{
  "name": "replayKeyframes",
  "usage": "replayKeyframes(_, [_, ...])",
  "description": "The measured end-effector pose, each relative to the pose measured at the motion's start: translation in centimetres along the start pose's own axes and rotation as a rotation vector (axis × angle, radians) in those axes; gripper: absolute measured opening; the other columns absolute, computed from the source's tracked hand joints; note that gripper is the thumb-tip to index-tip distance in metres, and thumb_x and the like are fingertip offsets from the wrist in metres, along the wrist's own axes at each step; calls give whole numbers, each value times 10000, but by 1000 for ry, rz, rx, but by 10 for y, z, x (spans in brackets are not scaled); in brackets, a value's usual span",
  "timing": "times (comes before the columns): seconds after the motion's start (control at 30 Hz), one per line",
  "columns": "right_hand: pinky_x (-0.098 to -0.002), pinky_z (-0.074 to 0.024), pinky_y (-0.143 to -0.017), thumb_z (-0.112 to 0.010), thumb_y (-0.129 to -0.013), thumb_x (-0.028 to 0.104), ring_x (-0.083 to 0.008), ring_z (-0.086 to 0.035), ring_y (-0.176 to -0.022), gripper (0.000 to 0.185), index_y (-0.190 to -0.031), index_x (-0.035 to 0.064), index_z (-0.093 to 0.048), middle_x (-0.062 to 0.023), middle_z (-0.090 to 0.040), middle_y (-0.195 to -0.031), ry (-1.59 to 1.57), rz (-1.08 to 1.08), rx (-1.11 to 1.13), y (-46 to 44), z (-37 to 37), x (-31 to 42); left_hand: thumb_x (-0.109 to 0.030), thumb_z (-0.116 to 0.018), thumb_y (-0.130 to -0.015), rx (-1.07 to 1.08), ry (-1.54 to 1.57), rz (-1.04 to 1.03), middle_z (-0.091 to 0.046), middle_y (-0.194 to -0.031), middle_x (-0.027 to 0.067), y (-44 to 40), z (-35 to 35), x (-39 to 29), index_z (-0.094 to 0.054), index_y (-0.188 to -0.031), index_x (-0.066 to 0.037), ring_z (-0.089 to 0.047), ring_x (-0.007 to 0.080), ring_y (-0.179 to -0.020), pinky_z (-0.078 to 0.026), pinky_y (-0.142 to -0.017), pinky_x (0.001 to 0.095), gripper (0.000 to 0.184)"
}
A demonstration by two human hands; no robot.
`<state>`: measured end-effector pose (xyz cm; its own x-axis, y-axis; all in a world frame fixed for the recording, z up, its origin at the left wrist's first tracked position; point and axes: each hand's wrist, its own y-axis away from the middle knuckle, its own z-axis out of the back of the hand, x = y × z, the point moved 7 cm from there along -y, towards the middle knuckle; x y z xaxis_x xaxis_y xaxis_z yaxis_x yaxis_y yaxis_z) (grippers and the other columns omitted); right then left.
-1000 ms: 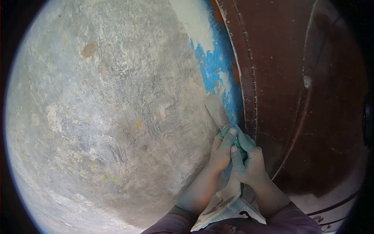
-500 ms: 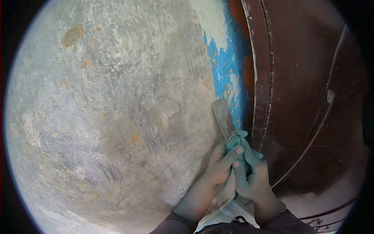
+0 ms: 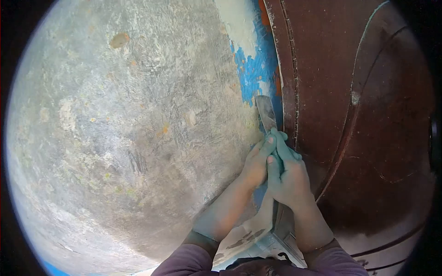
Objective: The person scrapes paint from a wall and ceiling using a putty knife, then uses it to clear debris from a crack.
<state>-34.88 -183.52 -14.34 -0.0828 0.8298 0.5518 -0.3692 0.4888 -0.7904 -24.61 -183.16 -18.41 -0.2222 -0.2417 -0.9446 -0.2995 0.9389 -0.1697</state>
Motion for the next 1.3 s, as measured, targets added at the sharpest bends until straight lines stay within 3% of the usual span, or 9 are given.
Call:
replayKeyframes(0.3, [-445,-496,-769,-510,-769,46,-422,-607,-857,474,-1237,-23,-492,-271,-605,-986,-55,20,41,-9,4,-2,-354,-446,-961,56,336,-147,-557,-1001,41,-9,-4,18,-518,-1162,-10,-525,115,-904,-418,-807,250,405])
replayKeyframes(0.73, [-419,-500,-794,-499,-768,42,-410,-612,-899,436,-1199,-18,-531,-271,-608,-998,-76,-29,67,5,13,-15,-343,-468,-949,-155,299,-166,-561,-1016,64,2,-7,40,-509,-1182,13,-534,127,-926,-415,-836,258,427])
replayKeyframes(0.83, [-433,-498,-793,-509,-761,39,-400,-619,-887,437,-1192,-28,-532,-265,-610,-1000,-65,7,62,4,6,-16,-386,-403,-946,-88,288,-203,-642,-855,236,-10,0,45,-508,-1132,-13,-631,369,-818,-505,-785,427,430])
replayKeyframes(0.93, [-368,-453,-902,-485,-767,-13,-394,-590,-1014,439,-1202,-70,-512,-291,-587,-1056,-67,-97,123,-8,13,-10,-382,-399,-948,-84,403,-198,-637,-872,231,-15,-13,32,-498,-1144,-32,-628,356,-809,-502,-783,435,413])
replayKeyframes(1.07, [-381,-464,-878,-480,-765,-9,-395,-601,-982,442,-1203,-62,-515,-289,-592,-1039,-73,-37,126,2,17,-8,-378,-392,-952,-140,396,-204,-633,-890,231,-6,-9,47,-495,-1142,-36,-623,352,-814,-495,-797,445,405])
replayKeyframes(1.13, [-395,-471,-859,-483,-766,14,-394,-609,-956,439,-1199,-52,-522,-278,-601,-1016,3,-32,89,1,13,-13,-381,-484,-930,-75,485,-221,-619,-926,146,-7,-13,44,-507,-1148,13,-603,228,-868,-445,-846,325,451])
replayKeyframes(1.17, [-395,-471,-859,-483,-766,14,-394,-609,-956,439,-1199,-52,-522,-278,-601,-1016,2,-30,81,-3,14,-11,-381,-484,-930,-70,480,-221,-619,-926,146,-9,-14,40,-507,-1148,13,-603,228,-868,-445,-846,325,451])
replayKeyframes(1.23, [-403,-476,-847,-491,-763,35,-389,-614,-941,440,-1193,-51,-527,-272,-606,-998,-9,-94,138,-12,15,-6,-374,-328,-971,-3,421,-312,-629,-894,208,-12,-20,23,-491,-1138,-30,-612,349,-851,-471,-841,464,415])
replayKeyframes(1.3, [-400,-479,-844,-491,-762,41,-385,-616,-941,442,-1194,-44,-530,-270,-608,-999,-10,-92,135,-6,21,-3,-364,-385,-957,-1,495,-254,-626,-904,204,-2,-25,29,-485,-1148,-7,-613,315,-861,-463,-848,417,417])
